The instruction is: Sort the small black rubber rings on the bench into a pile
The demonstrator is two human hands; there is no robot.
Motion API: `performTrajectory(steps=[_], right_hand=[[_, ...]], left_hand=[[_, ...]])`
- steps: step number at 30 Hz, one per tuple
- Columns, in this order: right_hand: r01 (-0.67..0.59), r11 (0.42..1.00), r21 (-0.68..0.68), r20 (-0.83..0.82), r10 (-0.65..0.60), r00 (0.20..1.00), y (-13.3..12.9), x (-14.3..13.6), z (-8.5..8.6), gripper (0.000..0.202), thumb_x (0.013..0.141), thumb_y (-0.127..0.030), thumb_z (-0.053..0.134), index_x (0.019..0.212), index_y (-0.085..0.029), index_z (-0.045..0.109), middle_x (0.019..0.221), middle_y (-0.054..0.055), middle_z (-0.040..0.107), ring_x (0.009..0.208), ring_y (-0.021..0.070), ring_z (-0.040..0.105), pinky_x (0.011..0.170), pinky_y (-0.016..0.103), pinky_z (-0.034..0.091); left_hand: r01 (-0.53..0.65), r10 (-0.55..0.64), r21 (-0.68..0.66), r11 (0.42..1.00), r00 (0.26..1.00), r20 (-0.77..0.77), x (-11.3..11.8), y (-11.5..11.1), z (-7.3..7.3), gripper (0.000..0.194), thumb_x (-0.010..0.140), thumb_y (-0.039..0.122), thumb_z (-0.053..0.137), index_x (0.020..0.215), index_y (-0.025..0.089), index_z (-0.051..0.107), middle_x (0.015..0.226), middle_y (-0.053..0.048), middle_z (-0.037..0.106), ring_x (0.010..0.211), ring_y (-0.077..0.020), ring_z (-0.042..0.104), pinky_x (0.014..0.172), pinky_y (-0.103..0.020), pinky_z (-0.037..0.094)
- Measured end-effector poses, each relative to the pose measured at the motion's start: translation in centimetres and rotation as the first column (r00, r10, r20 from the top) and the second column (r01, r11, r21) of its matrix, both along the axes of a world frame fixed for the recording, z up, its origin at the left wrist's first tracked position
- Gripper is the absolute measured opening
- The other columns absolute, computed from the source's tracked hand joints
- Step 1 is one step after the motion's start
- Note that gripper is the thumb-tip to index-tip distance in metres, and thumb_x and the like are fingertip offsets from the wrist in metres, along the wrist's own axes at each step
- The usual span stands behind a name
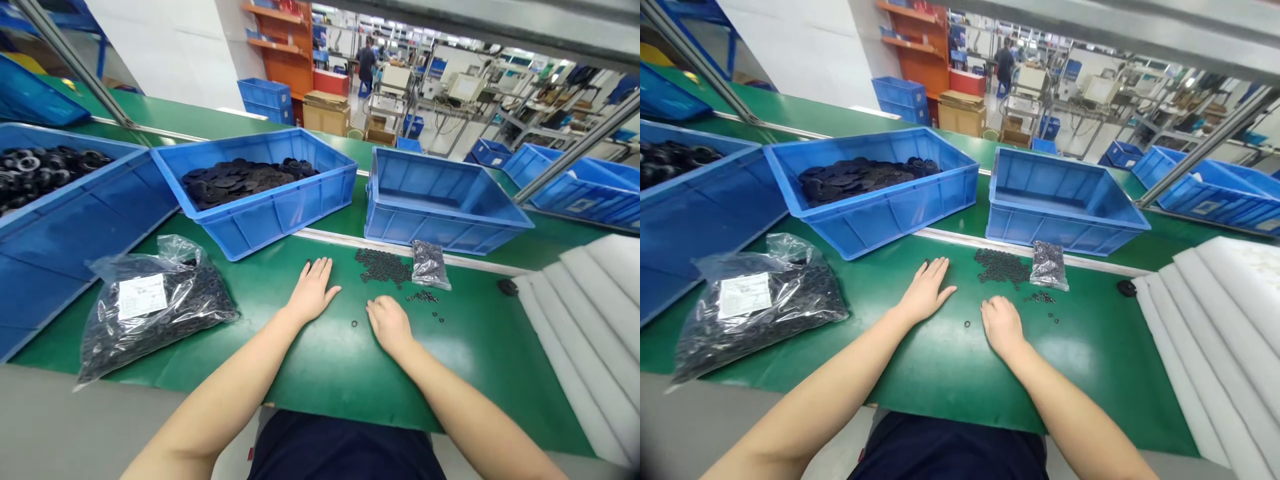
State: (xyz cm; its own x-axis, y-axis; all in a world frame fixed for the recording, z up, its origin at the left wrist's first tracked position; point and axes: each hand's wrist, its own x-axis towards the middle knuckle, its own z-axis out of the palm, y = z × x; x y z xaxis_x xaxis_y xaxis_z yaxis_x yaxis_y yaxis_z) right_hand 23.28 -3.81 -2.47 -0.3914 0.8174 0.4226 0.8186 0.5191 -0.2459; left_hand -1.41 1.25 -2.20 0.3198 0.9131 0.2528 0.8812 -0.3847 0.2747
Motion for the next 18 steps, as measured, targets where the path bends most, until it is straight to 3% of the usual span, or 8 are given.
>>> performTrajectory(steps=[3,5,7,9,11,14,18], right_hand=[[0.128,0.991,-0.027,-0.15,-0.131,0.98,1.9,0.7,-0.1,0.027,0.097,-0.026,0.05,0.103,-0.018,0.075,0.093,0.011,0.067,0.088,0.0216,0.062,0.082,0.034,0.052],[0.134,0.99,-0.033,-0.232,-0.138,0.963,1.3,0.5,0.0,0.028,0.098,-0.03,0.051,0.111,-0.018,0.073,0.101,0.012,0.068,0.093,0.0221,0.064,0.086,0.035,0.053],[0.035,0.998,-0.051,-0.246,-0.047,0.968,-0.4,-0.1,0.3,0.029,0.098,-0.034,0.053,0.115,-0.019,0.071,0.104,0.011,0.069,0.097,0.0221,0.064,0.088,0.036,0.052],[-0.088,0.992,-0.085,-0.181,0.071,0.981,-2.3,-0.9,0.6,0.028,0.098,-0.036,0.055,0.114,-0.02,0.072,0.1,0.011,0.069,0.094,0.0218,0.063,0.085,0.036,0.051],[-0.133,0.985,-0.11,-0.1,0.122,0.987,-3.3,-1.6,0.7,0.025,0.098,-0.034,0.055,0.107,-0.02,0.074,0.091,0.009,0.068,0.087,0.021,0.062,0.08,0.036,0.049],[-0.062,0.992,-0.111,-0.096,0.051,0.994,-2.8,-1.5,0.5,0.025,0.099,-0.027,0.051,0.101,-0.02,0.074,0.086,0.008,0.066,0.084,0.0201,0.061,0.078,0.035,0.048],[0.096,0.99,-0.107,-0.187,-0.115,0.976,-1.2,1.8,0.3,0.026,0.096,-0.031,0.055,0.113,-0.019,0.071,0.091,0.008,0.067,0.086,0.0202,0.061,0.082,0.034,0.051]], left_hand=[[0.028,-0.028,-0.004,1.0,0.999,0.024,-0.1,0.1,0.0,0.062,0.101,0.042,0.04,0.153,0.008,0.033,0.155,-0.019,0.042,0.147,-0.0315,0.035,0.123,-0.052,0.026],[0.046,-0.046,0.003,0.999,0.997,0.057,-0.2,0.2,0.0,0.056,0.102,0.035,0.038,0.152,0.01,0.035,0.153,-0.017,0.046,0.144,-0.0285,0.041,0.122,-0.051,0.029],[0.067,-0.069,0.023,0.998,0.993,0.1,-0.3,0.3,0.1,0.051,0.102,0.028,0.035,0.151,0.012,0.038,0.15,-0.015,0.05,0.14,-0.025,0.046,0.12,-0.049,0.033],[0.082,-0.088,0.049,0.995,0.986,0.141,-0.5,0.5,0.1,0.048,0.101,0.022,0.035,0.147,0.013,0.044,0.145,-0.014,0.055,0.135,-0.0231,0.052,0.116,-0.047,0.039],[0.075,-0.087,0.075,0.994,0.983,0.164,-0.5,0.7,0.1,0.044,0.1,0.02,0.036,0.139,0.014,0.053,0.136,-0.014,0.062,0.126,-0.0245,0.058,0.109,-0.047,0.047],[0.068,-0.087,0.116,0.991,0.981,0.173,-0.7,0.9,-0.1,0.038,0.1,0.021,0.037,0.126,0.013,0.064,0.123,-0.014,0.069,0.113,-0.0268,0.064,0.1,-0.048,0.052],[0.142,-0.167,0.143,0.979,0.97,0.179,-0.8,0.9,-0.5,0.035,0.101,0.023,0.039,0.114,0.016,0.07,0.111,-0.013,0.073,0.101,-0.0249,0.065,0.094,-0.045,0.054]])
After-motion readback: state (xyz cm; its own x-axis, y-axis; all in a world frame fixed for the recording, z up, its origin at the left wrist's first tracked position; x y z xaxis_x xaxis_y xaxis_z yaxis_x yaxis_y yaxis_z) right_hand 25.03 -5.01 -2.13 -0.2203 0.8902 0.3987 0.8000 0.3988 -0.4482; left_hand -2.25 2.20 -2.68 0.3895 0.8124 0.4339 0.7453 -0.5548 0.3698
